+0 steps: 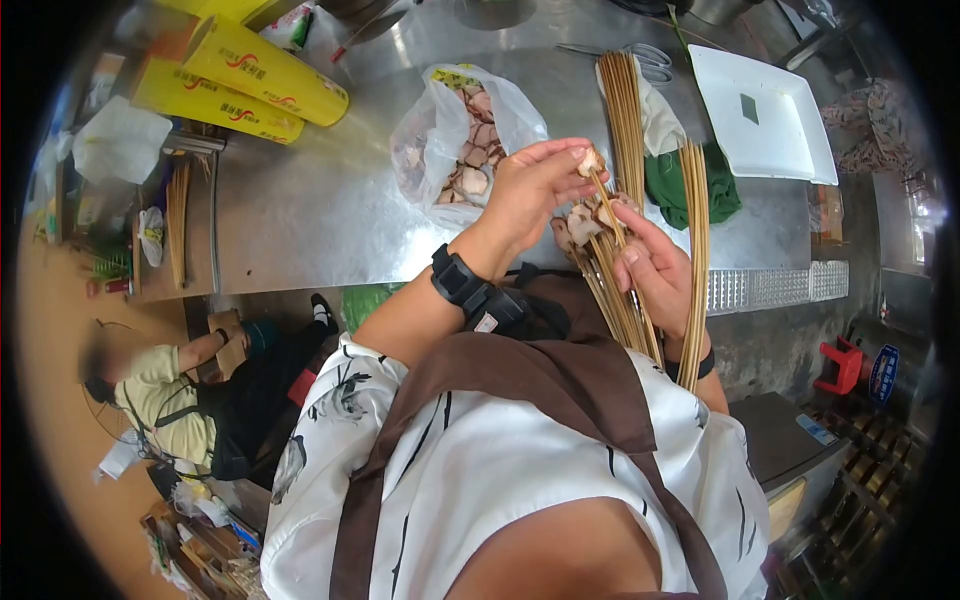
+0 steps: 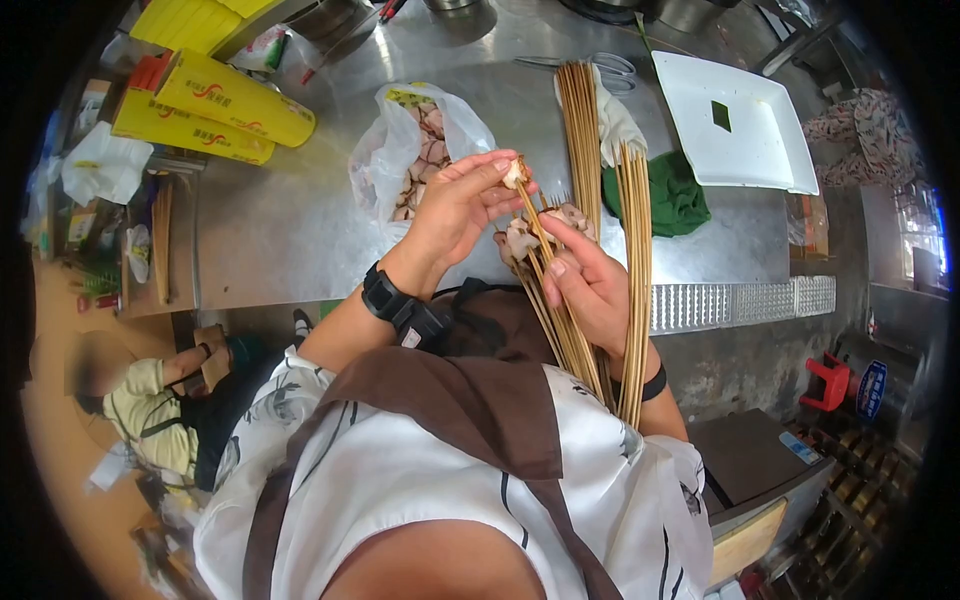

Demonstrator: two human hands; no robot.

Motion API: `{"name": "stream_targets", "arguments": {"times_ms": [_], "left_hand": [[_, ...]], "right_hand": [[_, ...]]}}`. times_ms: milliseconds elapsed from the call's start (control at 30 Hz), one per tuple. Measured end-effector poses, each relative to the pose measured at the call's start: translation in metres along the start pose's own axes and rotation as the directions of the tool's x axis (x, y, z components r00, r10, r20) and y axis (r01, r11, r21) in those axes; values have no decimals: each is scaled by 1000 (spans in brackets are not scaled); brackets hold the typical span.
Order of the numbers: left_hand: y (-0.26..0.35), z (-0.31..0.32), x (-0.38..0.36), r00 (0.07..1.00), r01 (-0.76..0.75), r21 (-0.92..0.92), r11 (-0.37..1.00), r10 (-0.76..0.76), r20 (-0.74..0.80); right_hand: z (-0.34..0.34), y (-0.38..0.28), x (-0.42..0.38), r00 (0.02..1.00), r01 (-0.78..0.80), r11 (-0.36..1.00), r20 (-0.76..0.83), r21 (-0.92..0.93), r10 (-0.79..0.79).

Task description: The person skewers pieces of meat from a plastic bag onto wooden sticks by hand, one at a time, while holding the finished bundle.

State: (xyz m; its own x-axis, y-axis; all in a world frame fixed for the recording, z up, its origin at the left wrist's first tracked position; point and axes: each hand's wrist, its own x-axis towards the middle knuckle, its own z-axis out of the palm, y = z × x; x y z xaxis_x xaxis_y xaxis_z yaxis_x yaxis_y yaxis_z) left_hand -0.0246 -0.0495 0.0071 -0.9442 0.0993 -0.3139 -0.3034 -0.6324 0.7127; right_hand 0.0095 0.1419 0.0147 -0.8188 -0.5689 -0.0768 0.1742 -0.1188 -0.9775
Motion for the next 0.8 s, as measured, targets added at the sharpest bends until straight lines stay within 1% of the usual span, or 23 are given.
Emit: {"name": "stream_targets", "arguments": {"times_ms": [33, 133, 233, 467, 533, 567, 633, 700, 767, 800], "left_hand": [[-1, -1, 0, 999, 25, -54, 998, -24, 27], [-1, -1, 0, 997, 69, -92, 993, -67, 30], [-2, 1, -2, 993, 110, -83, 990, -107, 42], [-5, 6, -5, 996, 90, -59, 994, -89, 19], [-9, 3, 0, 997, 72, -232, 970, -64, 41], [-9, 1, 2, 997, 72, -232, 970, -64, 42], [-8, -1, 5, 984, 135, -305, 943, -91, 156], [-8, 1, 5, 988, 116, -288, 951, -81, 129], [-9, 2, 5, 992, 96, -270, 958, -70, 103], [-9, 3, 4, 994, 69, -231, 970, -49, 93]], "right_hand": [[0, 0, 0, 1000, -5, 1000, -5, 1, 5], [0, -1, 1, 1000, -7, 1000, -10, -7, 6], [0, -2, 1, 1000, 5, 1000, -8, -7, -5], [-3, 4, 1, 1000, 24, 999, -9, 24, -24], [-2, 2, 1, 1000, 22, 999, -12, 24, -22], [-2, 1, 1, 1000, 19, 1000, -14, 23, -19], [-3, 2, 1, 1000, 15, 1000, -15, 20, -15], [-3, 3, 1, 1000, 9, 1000, -15, 17, -9], [-2, 4, 1, 999, 40, 999, -25, 33, -39], [-3, 4, 1, 999, 40, 999, -25, 33, -39]]}}
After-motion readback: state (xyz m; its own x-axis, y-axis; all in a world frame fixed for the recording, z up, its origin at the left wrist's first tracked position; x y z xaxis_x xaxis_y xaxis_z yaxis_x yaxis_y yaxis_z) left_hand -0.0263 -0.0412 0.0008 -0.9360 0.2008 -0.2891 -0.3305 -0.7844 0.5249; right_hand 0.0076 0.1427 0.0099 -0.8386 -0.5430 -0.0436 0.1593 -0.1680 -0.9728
